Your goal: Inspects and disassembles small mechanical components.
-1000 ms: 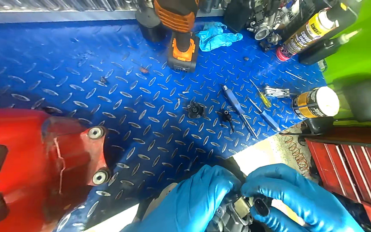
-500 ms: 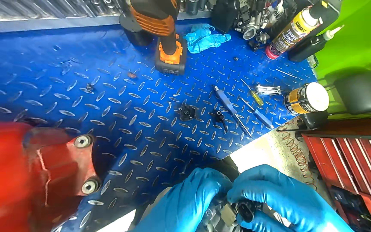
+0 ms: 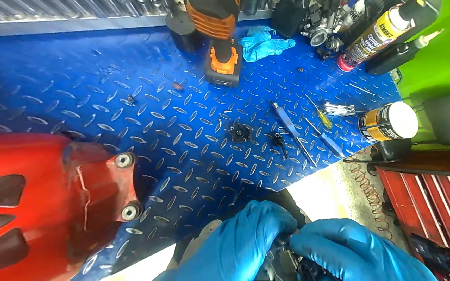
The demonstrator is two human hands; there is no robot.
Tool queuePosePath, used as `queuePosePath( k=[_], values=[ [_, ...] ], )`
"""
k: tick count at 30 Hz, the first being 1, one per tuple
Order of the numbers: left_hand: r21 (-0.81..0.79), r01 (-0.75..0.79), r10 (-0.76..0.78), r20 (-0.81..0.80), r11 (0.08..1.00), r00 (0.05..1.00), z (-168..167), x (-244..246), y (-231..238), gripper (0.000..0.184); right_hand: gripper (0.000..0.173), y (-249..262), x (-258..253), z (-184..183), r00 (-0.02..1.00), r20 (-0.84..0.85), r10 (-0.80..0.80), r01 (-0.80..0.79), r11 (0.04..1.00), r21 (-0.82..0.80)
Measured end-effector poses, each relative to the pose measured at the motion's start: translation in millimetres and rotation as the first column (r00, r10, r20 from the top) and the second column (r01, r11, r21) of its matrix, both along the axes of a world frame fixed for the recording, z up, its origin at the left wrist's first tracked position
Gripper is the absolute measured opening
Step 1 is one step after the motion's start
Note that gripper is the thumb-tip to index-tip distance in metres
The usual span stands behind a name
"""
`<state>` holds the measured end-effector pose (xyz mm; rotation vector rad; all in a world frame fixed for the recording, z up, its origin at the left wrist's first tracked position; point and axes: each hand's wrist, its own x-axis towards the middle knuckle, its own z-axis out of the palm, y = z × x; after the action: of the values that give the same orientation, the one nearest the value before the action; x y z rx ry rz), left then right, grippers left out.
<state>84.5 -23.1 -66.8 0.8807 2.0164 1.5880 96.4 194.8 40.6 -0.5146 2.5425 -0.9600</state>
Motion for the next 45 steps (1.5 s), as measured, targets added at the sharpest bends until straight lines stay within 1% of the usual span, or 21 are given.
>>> queuePosePath(
  k=[2,6,10,13,17,20,22,23,25,27,28,31,33,36,38,40,43,45],
  values=[
    [0.022,0.001,-0.001,-0.005,1.000,1.000,-1.2,-0.4,-0.4,0.060,0.021,-1.8,-0.4,2.0,1.000,-0.007,0.012,-0.012,1.000,0.027],
    [0.088,0.036,-0.037,0.008,0.995,0.999,-5.0,-3.1,-0.7,0.059,0.023,1.1,-3.1,-3.2,1.000,0.007,0.012,-0.011,0.999,-0.050],
    [0.052,0.044,-0.046,0.034,0.998,0.998,-3.8,-2.8,-3.0,0.065,0.028,2.5,2.0,-13.0,0.999,-0.052,-0.006,0.002,0.997,-0.078],
    [0.035,0.043,-0.045,0.058,0.998,0.997,-4.8,-0.5,-5.1,0.074,0.031,-0.4,4.0,-12.3,0.998,-0.069,0.005,-0.008,0.999,-0.043],
    [0.054,0.033,-0.038,0.088,0.998,0.995,-2.6,-1.5,-5.0,0.071,0.033,-2.0,3.1,-8.9,0.992,-0.091,0.086,-0.083,0.996,0.033],
    [0.069,0.015,-0.019,0.060,0.998,0.998,-2.2,0.8,-6.8,0.075,0.034,-0.9,4.6,-8.8,0.985,-0.146,0.092,-0.080,0.993,0.086],
    [0.105,0.030,-0.039,0.083,0.994,0.996,-1.8,-0.8,-7.4,0.075,0.036,1.2,6.1,-7.5,0.981,-0.175,0.085,-0.064,0.991,0.118],
    [0.130,0.032,-0.044,0.091,0.991,0.995,-2.3,-1.4,-7.1,0.075,0.037,2.0,6.5,-7.0,0.979,-0.189,0.080,-0.058,0.991,0.120],
    [0.168,0.010,-0.023,0.076,0.986,0.997,-3.4,0.3,-6.4,0.077,0.039,2.9,8.7,-7.8,0.980,-0.195,0.043,-0.030,0.997,0.068],
    [0.214,-0.016,0.005,0.051,0.977,0.999,-2.9,2.9,-4.0,0.071,0.039,2.2,13.0,-11.8,0.975,-0.220,0.008,-0.006,1.000,0.006],
    [0.242,-0.027,0.017,0.044,0.970,0.999,-2.4,3.9,-2.4,0.066,0.038,1.5,14.1,-11.9,0.970,-0.241,0.016,-0.014,1.000,0.012],
    [0.326,-0.021,-0.006,0.083,0.945,0.997,-6.0,4.0,-1.3,0.057,0.034,-0.1,13.8,-5.2,0.959,-0.277,0.056,-0.039,0.997,0.067],
    [0.386,0.002,-0.054,0.125,0.922,0.991,-9.8,1.1,-0.1,0.045,0.034,-1.5,14.4,-2.7,0.945,-0.316,0.089,-0.054,0.991,0.120],
    [0.386,0.002,-0.060,0.138,0.922,0.989,-5.6,1.4,-2.3,0.037,0.035,-2.4,15.5,-1.5,0.936,-0.326,0.136,-0.090,0.984,0.154],
    [0.406,-0.023,-0.043,0.154,0.914,0.987,-4.3,1.9,-1.8,0.030,0.030,-0.8,15.2,-1.6,0.944,-0.305,0.129,-0.096,0.988,0.120],
    [0.441,-0.049,-0.017,0.144,0.896,0.989,-12.2,4.1,1.2,0.027,0.030,1.5,14.4,-1.7,0.963,-0.251,0.094,-0.082,0.995,0.057],
    [0.478,-0.069,-0.002,0.146,0.876,0.989,-16.8,1.9,4.0,0.029,0.045,5.6,9.7,-7.1,0.989,-0.136,0.053,-0.058,0.998,-0.034],
    [0.497,-0.051,-0.041,0.172,0.866,0.984,-19.4,-1.4,2.2,0.034,0.051,12.4,7.4,-15.6,0.998,-0.042,-0.045,0.037,0.985,-0.171]
  ],
)
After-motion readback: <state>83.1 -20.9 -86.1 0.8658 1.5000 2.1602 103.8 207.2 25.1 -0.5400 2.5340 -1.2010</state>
